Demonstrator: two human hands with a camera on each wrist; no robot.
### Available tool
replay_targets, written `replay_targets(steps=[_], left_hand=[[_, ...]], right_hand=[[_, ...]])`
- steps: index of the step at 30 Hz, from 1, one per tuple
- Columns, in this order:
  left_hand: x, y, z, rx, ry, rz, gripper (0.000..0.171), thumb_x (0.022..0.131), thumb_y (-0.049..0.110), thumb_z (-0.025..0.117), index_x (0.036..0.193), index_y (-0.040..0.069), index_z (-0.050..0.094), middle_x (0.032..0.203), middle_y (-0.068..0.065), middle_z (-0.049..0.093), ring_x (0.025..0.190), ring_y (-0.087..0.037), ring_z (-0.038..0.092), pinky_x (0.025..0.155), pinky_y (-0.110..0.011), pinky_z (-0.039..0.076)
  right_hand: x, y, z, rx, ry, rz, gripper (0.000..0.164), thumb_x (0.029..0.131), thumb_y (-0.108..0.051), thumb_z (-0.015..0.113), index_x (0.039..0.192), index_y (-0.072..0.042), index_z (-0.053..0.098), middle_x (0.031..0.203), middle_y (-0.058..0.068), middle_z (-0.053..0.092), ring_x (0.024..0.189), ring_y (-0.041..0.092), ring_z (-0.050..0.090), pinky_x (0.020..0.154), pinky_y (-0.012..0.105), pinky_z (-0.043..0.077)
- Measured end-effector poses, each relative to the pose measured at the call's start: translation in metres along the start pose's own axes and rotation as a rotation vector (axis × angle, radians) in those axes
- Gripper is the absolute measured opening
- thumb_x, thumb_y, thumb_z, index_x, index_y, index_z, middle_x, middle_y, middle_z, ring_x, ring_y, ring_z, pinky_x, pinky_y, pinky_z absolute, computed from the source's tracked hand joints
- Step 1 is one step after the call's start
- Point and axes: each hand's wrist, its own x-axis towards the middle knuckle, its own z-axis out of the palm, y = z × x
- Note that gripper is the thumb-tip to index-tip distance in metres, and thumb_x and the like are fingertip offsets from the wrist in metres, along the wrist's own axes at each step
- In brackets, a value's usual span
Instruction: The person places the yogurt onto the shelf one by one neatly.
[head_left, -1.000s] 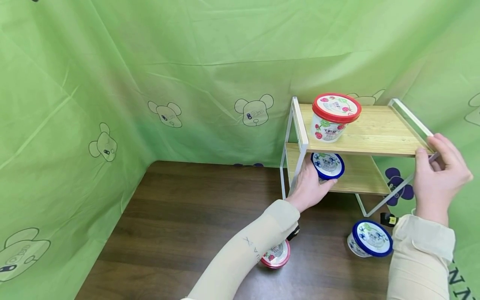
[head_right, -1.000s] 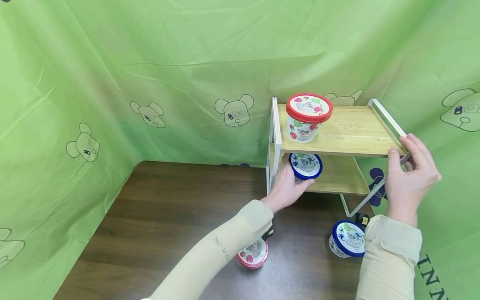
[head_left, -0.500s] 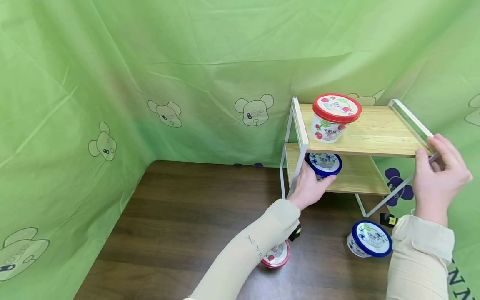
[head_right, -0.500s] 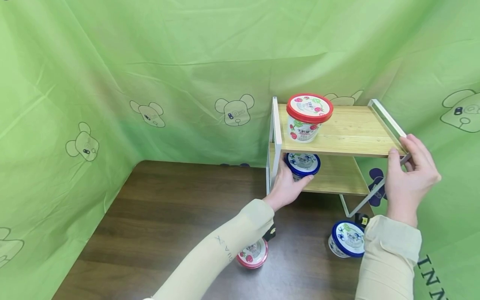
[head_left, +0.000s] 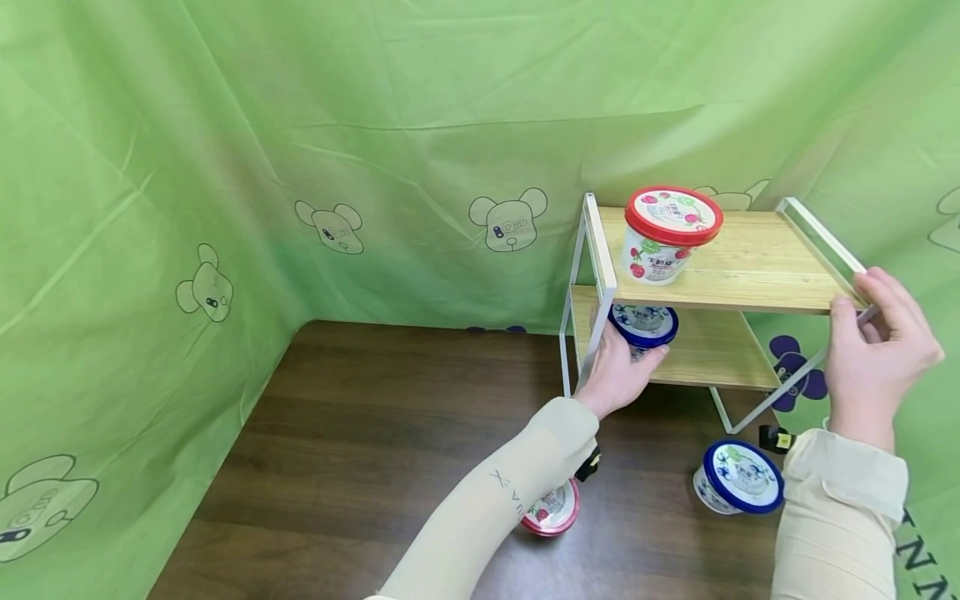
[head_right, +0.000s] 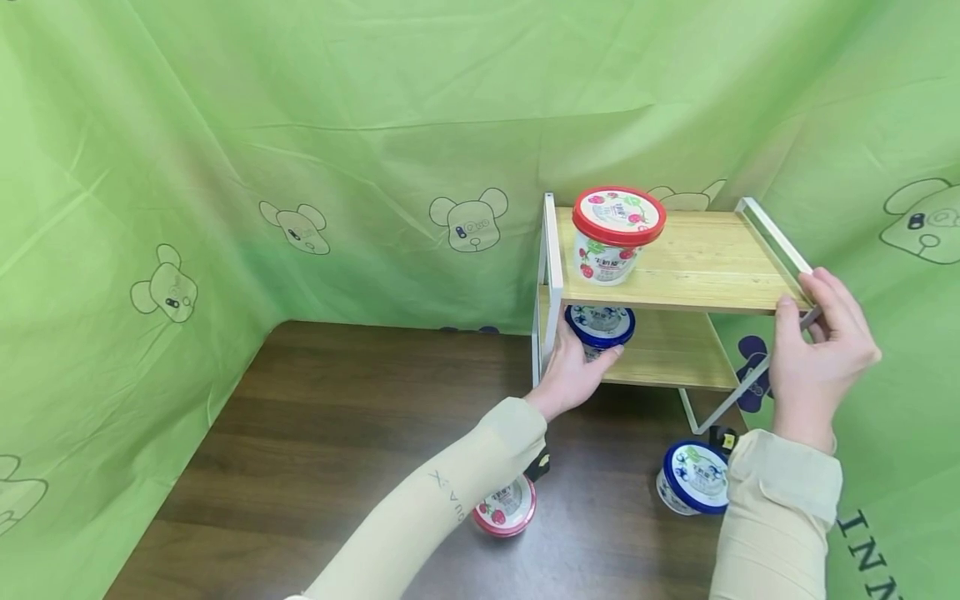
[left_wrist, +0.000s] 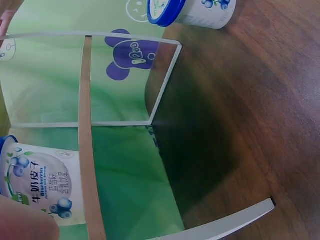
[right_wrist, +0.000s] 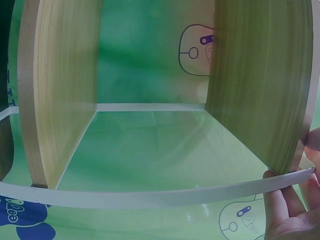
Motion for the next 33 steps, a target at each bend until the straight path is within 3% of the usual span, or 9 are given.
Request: replay_targets(steps=[4, 9, 17, 24, 33], left_hand=[[0.002, 0.003, -0.001, -0.018, 0.020, 0.041, 0.118, 0.087, 0.034, 0.082, 0.161, 0.021, -0.008, 0.164, -0.003, 0.016, 0.147, -0.011, 0.022, 0.117, -0.027, 0.024], [0.001, 0.011, -0.004, 0.005, 0.003, 0.046, 0.120, 0.086, 0.037, 0.083, 0.162, 0.017, -0.007, 0.166, -0.004, 0.011, 0.150, -0.011, 0.014, 0.119, -0.028, 0.018], [-0.002, 0.022, -0.010, 0.023, -0.027, 0.039, 0.117, 0.086, 0.043, 0.081, 0.163, 0.016, -0.003, 0.167, -0.003, 0.012, 0.149, -0.010, 0.016, 0.119, -0.027, 0.019], [-0.009, 0.028, -0.012, 0.062, -0.045, 0.018, 0.109, 0.086, 0.049, 0.079, 0.161, 0.011, 0.009, 0.161, -0.004, 0.023, 0.144, -0.010, 0.025, 0.116, -0.026, 0.026], [-0.021, 0.033, -0.015, 0.075, -0.076, 0.040, 0.109, 0.086, 0.049, 0.080, 0.160, 0.013, 0.008, 0.163, -0.004, 0.017, 0.147, -0.012, 0.018, 0.118, -0.029, 0.024]], right_hand=[[0.000, -0.001, 0.001, 0.004, 0.002, 0.001, 0.031, 0.090, 0.004, 0.066, 0.118, -0.005, 0.075, 0.132, 0.008, 0.065, 0.116, 0.013, 0.064, 0.094, 0.019, 0.048], [0.000, -0.002, 0.002, -0.009, 0.001, -0.012, 0.030, 0.090, 0.004, 0.066, 0.118, -0.006, 0.075, 0.132, 0.008, 0.065, 0.115, 0.013, 0.064, 0.094, 0.019, 0.048], [0.001, -0.001, 0.002, 0.000, 0.004, -0.010, 0.031, 0.090, 0.004, 0.066, 0.118, -0.005, 0.075, 0.132, 0.007, 0.066, 0.115, 0.014, 0.064, 0.094, 0.019, 0.048], [0.003, 0.002, 0.000, 0.016, -0.001, -0.001, 0.031, 0.090, 0.005, 0.066, 0.118, -0.004, 0.075, 0.132, 0.009, 0.065, 0.116, 0.014, 0.064, 0.094, 0.018, 0.049], [0.004, 0.005, -0.001, 0.026, -0.002, 0.004, 0.031, 0.089, 0.006, 0.066, 0.117, -0.004, 0.075, 0.132, 0.010, 0.065, 0.116, 0.014, 0.064, 0.094, 0.019, 0.049]])
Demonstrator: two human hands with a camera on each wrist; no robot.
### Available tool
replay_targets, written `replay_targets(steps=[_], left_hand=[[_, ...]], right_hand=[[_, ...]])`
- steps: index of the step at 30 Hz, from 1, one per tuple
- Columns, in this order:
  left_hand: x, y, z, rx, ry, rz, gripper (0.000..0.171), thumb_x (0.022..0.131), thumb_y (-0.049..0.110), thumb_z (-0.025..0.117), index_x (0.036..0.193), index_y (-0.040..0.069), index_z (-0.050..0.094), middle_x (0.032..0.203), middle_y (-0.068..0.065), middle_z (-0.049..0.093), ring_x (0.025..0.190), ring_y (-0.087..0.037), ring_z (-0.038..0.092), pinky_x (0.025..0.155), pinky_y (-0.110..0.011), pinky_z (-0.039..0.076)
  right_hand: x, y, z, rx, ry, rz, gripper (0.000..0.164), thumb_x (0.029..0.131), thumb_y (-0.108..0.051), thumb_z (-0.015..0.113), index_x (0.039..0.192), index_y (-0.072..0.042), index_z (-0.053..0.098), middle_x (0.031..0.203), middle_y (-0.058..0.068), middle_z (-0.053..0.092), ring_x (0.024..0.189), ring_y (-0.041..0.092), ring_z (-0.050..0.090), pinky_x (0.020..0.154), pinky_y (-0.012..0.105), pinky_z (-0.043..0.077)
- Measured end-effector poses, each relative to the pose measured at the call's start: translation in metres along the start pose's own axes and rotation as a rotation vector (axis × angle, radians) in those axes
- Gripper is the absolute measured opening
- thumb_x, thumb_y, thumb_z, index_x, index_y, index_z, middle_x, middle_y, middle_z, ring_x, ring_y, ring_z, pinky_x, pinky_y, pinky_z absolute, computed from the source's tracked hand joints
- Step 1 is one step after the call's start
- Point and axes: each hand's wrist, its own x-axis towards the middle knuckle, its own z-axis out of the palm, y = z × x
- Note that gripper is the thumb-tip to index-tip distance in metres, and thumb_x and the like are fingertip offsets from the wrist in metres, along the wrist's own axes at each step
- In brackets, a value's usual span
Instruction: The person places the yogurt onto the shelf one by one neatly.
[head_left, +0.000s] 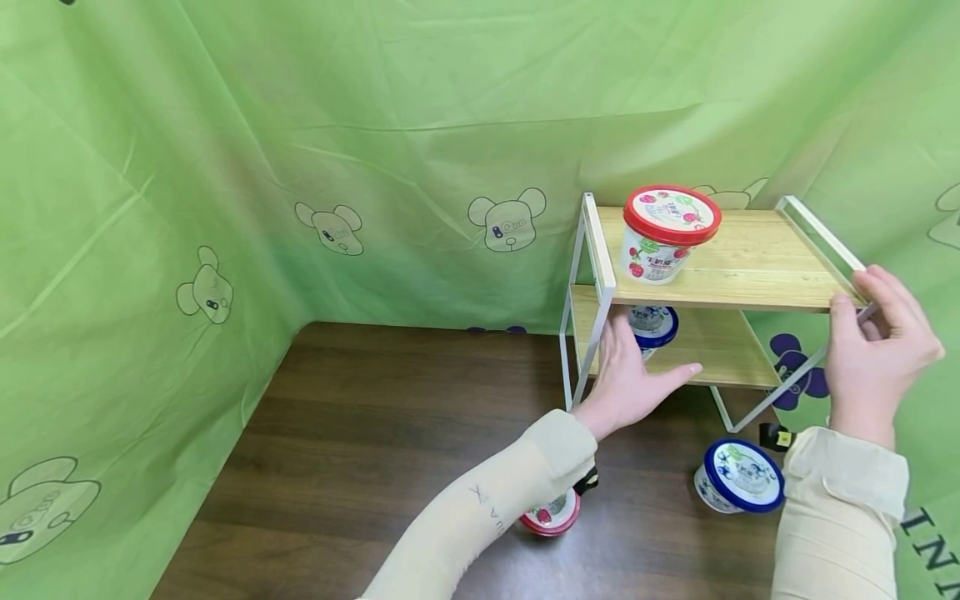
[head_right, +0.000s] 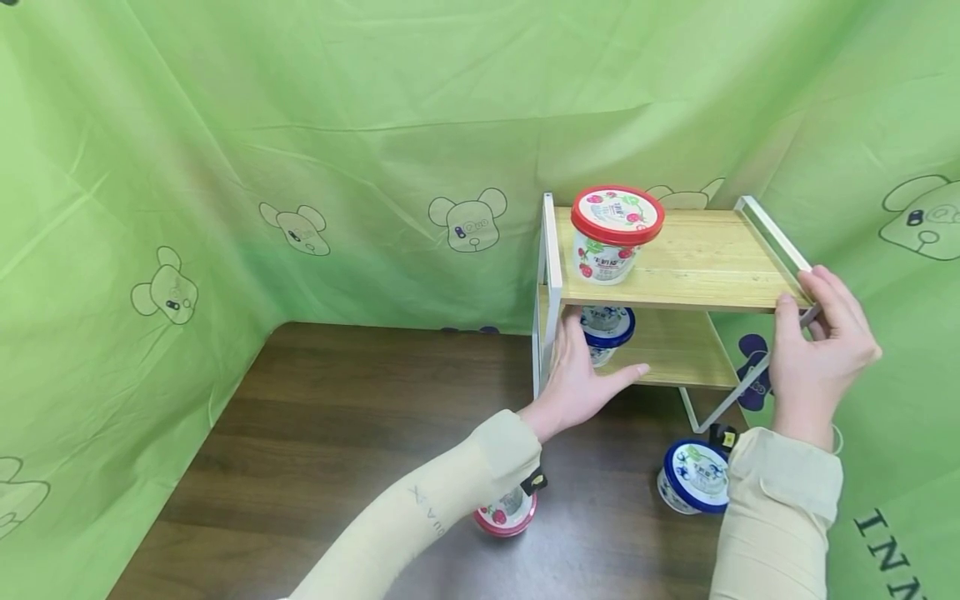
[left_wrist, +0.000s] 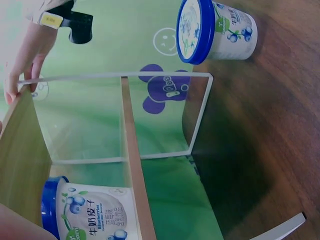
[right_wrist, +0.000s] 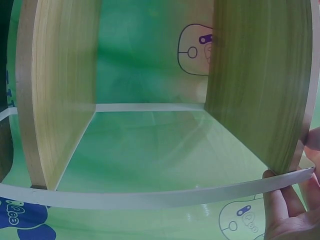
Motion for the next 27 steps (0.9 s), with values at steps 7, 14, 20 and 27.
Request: replay_targets(steps=[7, 14, 20, 27], left_hand=[[-0.010, 0.002, -0.007, -0.033, -0.046, 0.064, 0.108, 0.087, 0.048, 0.079, 0.161, 0.017, 0.006, 0.162, -0.002, 0.017, 0.149, -0.011, 0.015, 0.118, -0.033, 0.026], [-0.018, 0.008, -0.015, -0.041, -0.060, 0.122, 0.106, 0.087, 0.049, 0.079, 0.161, 0.025, 0.007, 0.162, 0.002, 0.018, 0.147, -0.008, 0.016, 0.116, -0.035, 0.030], [-0.023, 0.008, -0.030, -0.063, -0.061, 0.209, 0.094, 0.089, 0.046, 0.078, 0.159, 0.025, 0.020, 0.155, 0.007, 0.028, 0.139, -0.002, 0.027, 0.112, -0.028, 0.033], [-0.023, 0.007, -0.049, -0.141, -0.027, 0.396, 0.066, 0.090, 0.030, 0.081, 0.145, 0.015, 0.047, 0.139, 0.004, 0.050, 0.127, 0.000, 0.042, 0.105, -0.022, 0.039]], right_hand=[[0.001, 0.002, -0.001, -0.001, -0.001, -0.002, 0.031, 0.089, 0.006, 0.066, 0.117, -0.004, 0.075, 0.132, 0.009, 0.065, 0.115, 0.014, 0.064, 0.094, 0.019, 0.049], [-0.001, -0.001, 0.000, -0.019, 0.003, -0.008, 0.030, 0.089, 0.004, 0.067, 0.117, -0.005, 0.075, 0.131, 0.008, 0.066, 0.114, 0.013, 0.064, 0.094, 0.019, 0.049], [-0.001, -0.001, 0.000, 0.011, 0.001, 0.010, 0.031, 0.089, 0.006, 0.066, 0.117, -0.004, 0.075, 0.132, 0.010, 0.065, 0.116, 0.015, 0.063, 0.094, 0.019, 0.048], [-0.001, -0.002, 0.000, 0.007, -0.001, 0.023, 0.031, 0.090, 0.005, 0.066, 0.118, -0.005, 0.075, 0.132, 0.007, 0.065, 0.117, 0.014, 0.063, 0.095, 0.019, 0.048]])
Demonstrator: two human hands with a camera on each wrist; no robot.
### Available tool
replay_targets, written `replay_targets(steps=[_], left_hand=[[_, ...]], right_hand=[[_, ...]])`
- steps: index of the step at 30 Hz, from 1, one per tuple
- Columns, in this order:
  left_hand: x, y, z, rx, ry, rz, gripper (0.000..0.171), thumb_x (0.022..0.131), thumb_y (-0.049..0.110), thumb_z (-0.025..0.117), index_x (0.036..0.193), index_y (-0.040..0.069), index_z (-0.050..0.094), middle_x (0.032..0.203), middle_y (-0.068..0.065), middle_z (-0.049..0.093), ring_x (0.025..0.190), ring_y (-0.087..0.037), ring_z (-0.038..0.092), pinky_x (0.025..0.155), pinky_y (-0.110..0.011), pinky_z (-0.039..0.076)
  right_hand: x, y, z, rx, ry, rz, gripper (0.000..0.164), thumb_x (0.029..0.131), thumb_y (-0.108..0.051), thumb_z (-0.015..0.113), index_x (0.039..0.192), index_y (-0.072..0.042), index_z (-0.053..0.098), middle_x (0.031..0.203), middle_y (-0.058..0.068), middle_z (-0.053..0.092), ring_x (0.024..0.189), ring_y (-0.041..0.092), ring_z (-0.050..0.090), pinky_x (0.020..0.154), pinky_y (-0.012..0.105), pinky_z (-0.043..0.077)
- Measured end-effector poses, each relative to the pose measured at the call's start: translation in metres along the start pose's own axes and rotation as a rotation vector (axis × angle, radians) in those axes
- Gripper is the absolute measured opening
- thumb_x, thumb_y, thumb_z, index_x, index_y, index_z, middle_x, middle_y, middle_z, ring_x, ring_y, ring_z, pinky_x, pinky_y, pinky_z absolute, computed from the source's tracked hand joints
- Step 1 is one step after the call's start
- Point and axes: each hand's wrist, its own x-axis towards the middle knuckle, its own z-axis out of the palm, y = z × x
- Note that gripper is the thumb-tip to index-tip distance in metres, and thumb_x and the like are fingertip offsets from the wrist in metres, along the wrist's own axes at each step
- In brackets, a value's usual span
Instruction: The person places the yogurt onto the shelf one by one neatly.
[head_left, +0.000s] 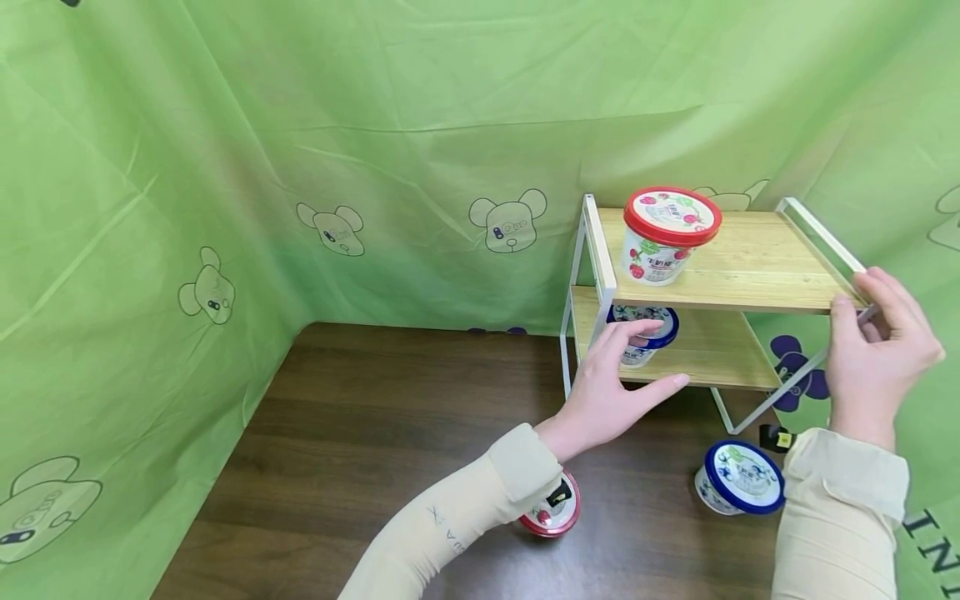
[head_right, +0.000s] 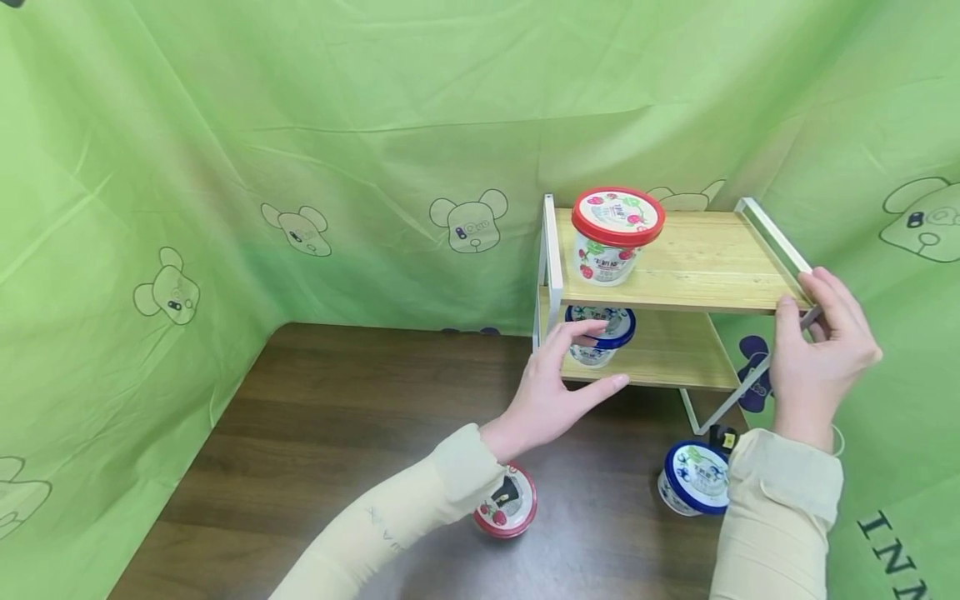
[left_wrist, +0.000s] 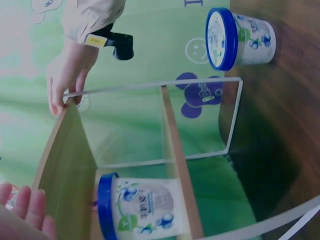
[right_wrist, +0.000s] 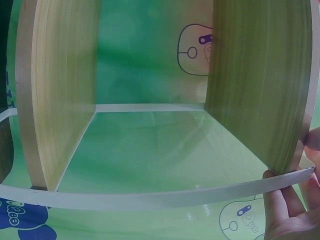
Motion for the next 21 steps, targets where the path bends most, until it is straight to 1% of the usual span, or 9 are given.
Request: replay_targets(steps=[4, 8, 10, 13, 15, 18, 21], left_hand=[[0.003, 0.000, -0.011, 0.005, 0.059, 0.124, 0.057, 0.088, 0.021, 0.083, 0.137, 0.010, 0.056, 0.133, 0.000, 0.056, 0.124, -0.003, 0.048, 0.103, -0.023, 0.042], [0.010, 0.000, -0.025, 0.032, 0.136, 0.231, 0.055, 0.085, 0.016, 0.084, 0.132, 0.005, 0.059, 0.130, -0.005, 0.058, 0.124, -0.007, 0.050, 0.104, -0.026, 0.043], [0.014, 0.000, -0.031, 0.052, 0.170, 0.269, 0.055, 0.084, 0.015, 0.085, 0.131, 0.004, 0.058, 0.130, -0.007, 0.058, 0.127, -0.009, 0.049, 0.106, -0.028, 0.042], [0.021, -0.003, -0.040, 0.076, 0.207, 0.307, 0.057, 0.083, 0.016, 0.086, 0.131, 0.003, 0.058, 0.131, -0.010, 0.056, 0.129, -0.012, 0.048, 0.108, -0.029, 0.040], [0.026, -0.005, -0.044, 0.090, 0.214, 0.318, 0.059, 0.082, 0.017, 0.087, 0.131, 0.003, 0.057, 0.131, -0.011, 0.055, 0.129, -0.012, 0.047, 0.109, -0.030, 0.039], [0.032, -0.009, -0.049, 0.098, 0.196, 0.332, 0.063, 0.080, 0.017, 0.088, 0.132, 0.001, 0.056, 0.134, -0.014, 0.054, 0.132, -0.013, 0.045, 0.111, -0.031, 0.038], [0.038, -0.013, -0.053, 0.113, 0.159, 0.340, 0.065, 0.081, 0.019, 0.088, 0.134, -0.001, 0.056, 0.139, -0.017, 0.052, 0.136, -0.014, 0.043, 0.113, -0.031, 0.036]], right_hand=[[-0.002, -0.002, 0.001, -0.013, 0.005, -0.006, 0.031, 0.090, 0.005, 0.066, 0.118, -0.005, 0.075, 0.132, 0.008, 0.065, 0.116, 0.014, 0.063, 0.095, 0.019, 0.048], [-0.001, -0.002, 0.002, -0.009, 0.008, -0.013, 0.031, 0.090, 0.005, 0.066, 0.117, -0.005, 0.075, 0.132, 0.009, 0.065, 0.116, 0.014, 0.064, 0.094, 0.019, 0.048], [-0.001, -0.002, 0.002, -0.008, 0.009, -0.019, 0.031, 0.089, 0.005, 0.066, 0.117, -0.004, 0.075, 0.132, 0.010, 0.065, 0.116, 0.014, 0.064, 0.094, 0.019, 0.048], [0.000, -0.001, 0.001, -0.003, 0.008, -0.018, 0.031, 0.089, 0.005, 0.066, 0.117, -0.004, 0.075, 0.132, 0.010, 0.065, 0.116, 0.014, 0.064, 0.094, 0.019, 0.048], [0.000, -0.001, 0.001, 0.003, 0.008, -0.013, 0.031, 0.089, 0.006, 0.066, 0.117, -0.004, 0.075, 0.132, 0.010, 0.065, 0.116, 0.014, 0.064, 0.094, 0.019, 0.048], [-0.001, -0.001, 0.001, 0.001, 0.009, -0.010, 0.031, 0.089, 0.006, 0.066, 0.117, -0.005, 0.075, 0.132, 0.009, 0.065, 0.116, 0.014, 0.064, 0.095, 0.019, 0.048], [-0.001, -0.002, 0.001, -0.007, 0.010, -0.010, 0.031, 0.089, 0.006, 0.066, 0.117, -0.005, 0.075, 0.132, 0.009, 0.065, 0.116, 0.014, 0.064, 0.095, 0.019, 0.048]])
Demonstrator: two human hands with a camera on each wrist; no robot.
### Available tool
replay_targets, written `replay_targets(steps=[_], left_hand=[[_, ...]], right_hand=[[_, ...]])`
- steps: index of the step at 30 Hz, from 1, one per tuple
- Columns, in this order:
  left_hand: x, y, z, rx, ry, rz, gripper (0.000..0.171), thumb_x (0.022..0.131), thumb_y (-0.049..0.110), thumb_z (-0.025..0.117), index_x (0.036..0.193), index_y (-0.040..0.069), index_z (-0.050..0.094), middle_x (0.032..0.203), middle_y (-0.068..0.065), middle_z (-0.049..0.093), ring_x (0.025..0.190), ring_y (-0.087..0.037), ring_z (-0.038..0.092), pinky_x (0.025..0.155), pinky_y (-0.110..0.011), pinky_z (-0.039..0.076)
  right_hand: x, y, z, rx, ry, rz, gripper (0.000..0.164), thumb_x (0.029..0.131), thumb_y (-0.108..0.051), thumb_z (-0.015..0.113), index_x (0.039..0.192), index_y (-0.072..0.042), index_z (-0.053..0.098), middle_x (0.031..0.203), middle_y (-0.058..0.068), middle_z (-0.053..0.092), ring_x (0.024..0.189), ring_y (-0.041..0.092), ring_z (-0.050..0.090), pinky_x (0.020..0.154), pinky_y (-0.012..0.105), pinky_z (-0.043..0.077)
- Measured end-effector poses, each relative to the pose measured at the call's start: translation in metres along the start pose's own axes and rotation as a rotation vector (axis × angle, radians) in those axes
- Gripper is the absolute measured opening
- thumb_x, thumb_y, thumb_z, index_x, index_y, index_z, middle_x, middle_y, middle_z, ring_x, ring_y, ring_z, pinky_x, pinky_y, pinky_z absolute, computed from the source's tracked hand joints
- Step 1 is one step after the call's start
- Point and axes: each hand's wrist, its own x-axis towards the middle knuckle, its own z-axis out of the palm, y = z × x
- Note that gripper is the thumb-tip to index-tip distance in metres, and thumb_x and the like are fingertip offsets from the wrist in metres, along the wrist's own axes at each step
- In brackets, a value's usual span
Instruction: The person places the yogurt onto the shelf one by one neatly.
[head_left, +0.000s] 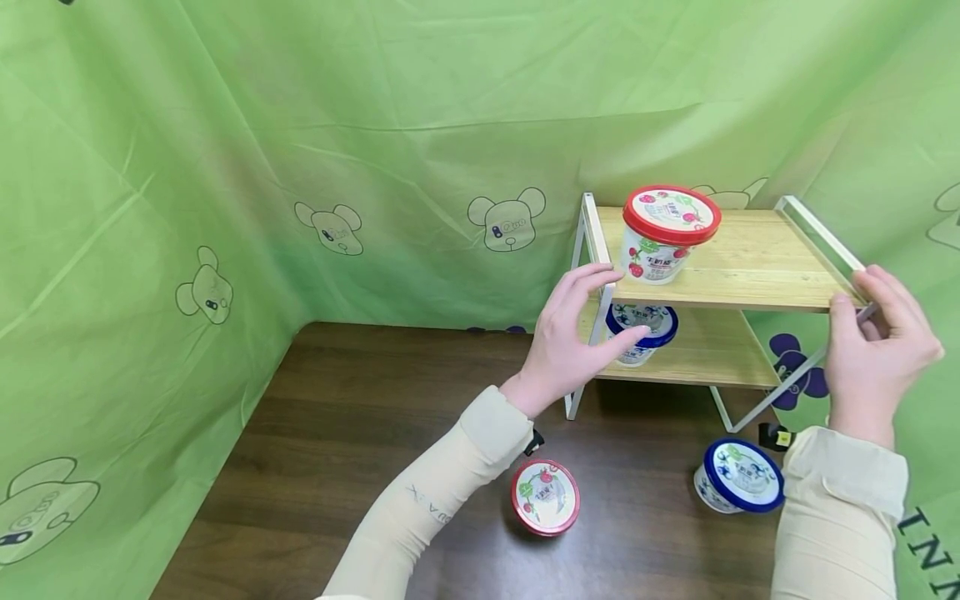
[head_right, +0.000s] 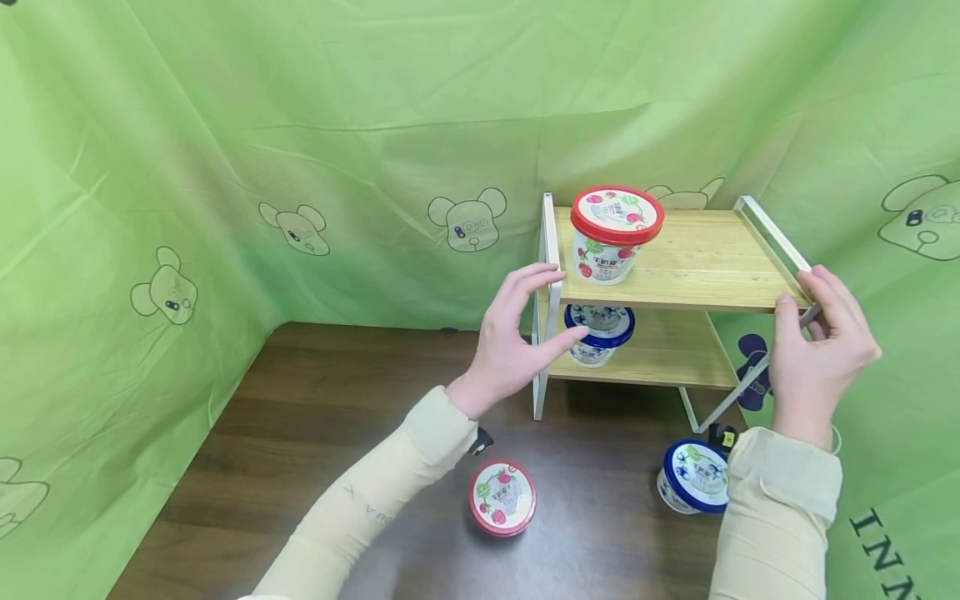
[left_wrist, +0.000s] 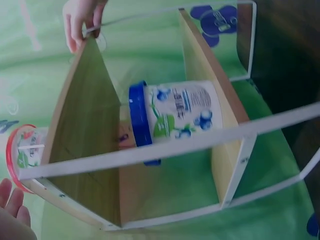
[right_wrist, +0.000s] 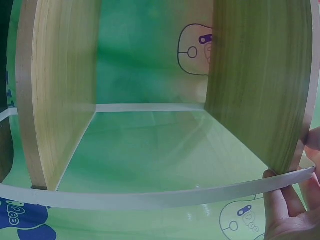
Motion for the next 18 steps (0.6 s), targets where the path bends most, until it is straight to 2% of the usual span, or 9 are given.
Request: replay_targets(steps=[10, 13, 18], left_hand=[[0.010, -0.024, -0.002, 0.138, -0.203, -0.021, 0.076, 0.087, 0.032, 0.083, 0.147, 0.001, 0.049, 0.155, -0.013, 0.043, 0.146, -0.010, 0.031, 0.116, -0.024, 0.027], [0.014, -0.028, -0.002, 0.155, -0.223, -0.015, 0.078, 0.087, 0.034, 0.083, 0.148, 0.001, 0.048, 0.155, -0.013, 0.043, 0.145, -0.010, 0.032, 0.115, -0.023, 0.027], [0.019, -0.031, -0.001, 0.165, -0.220, -0.020, 0.074, 0.090, 0.034, 0.080, 0.148, 0.000, 0.048, 0.153, -0.014, 0.045, 0.144, -0.008, 0.033, 0.115, -0.021, 0.027]], right_hand=[[-0.002, -0.002, -0.001, 0.017, -0.005, 0.021, 0.031, 0.090, 0.007, 0.066, 0.118, -0.005, 0.075, 0.132, 0.009, 0.065, 0.117, 0.015, 0.063, 0.095, 0.018, 0.048], [-0.002, -0.002, -0.001, 0.015, -0.005, 0.014, 0.031, 0.090, 0.006, 0.066, 0.118, -0.005, 0.075, 0.132, 0.009, 0.065, 0.117, 0.015, 0.063, 0.095, 0.018, 0.048], [-0.001, -0.003, 0.000, 0.029, -0.008, 0.019, 0.031, 0.090, 0.007, 0.066, 0.117, -0.005, 0.075, 0.132, 0.009, 0.065, 0.116, 0.015, 0.063, 0.094, 0.018, 0.048]])
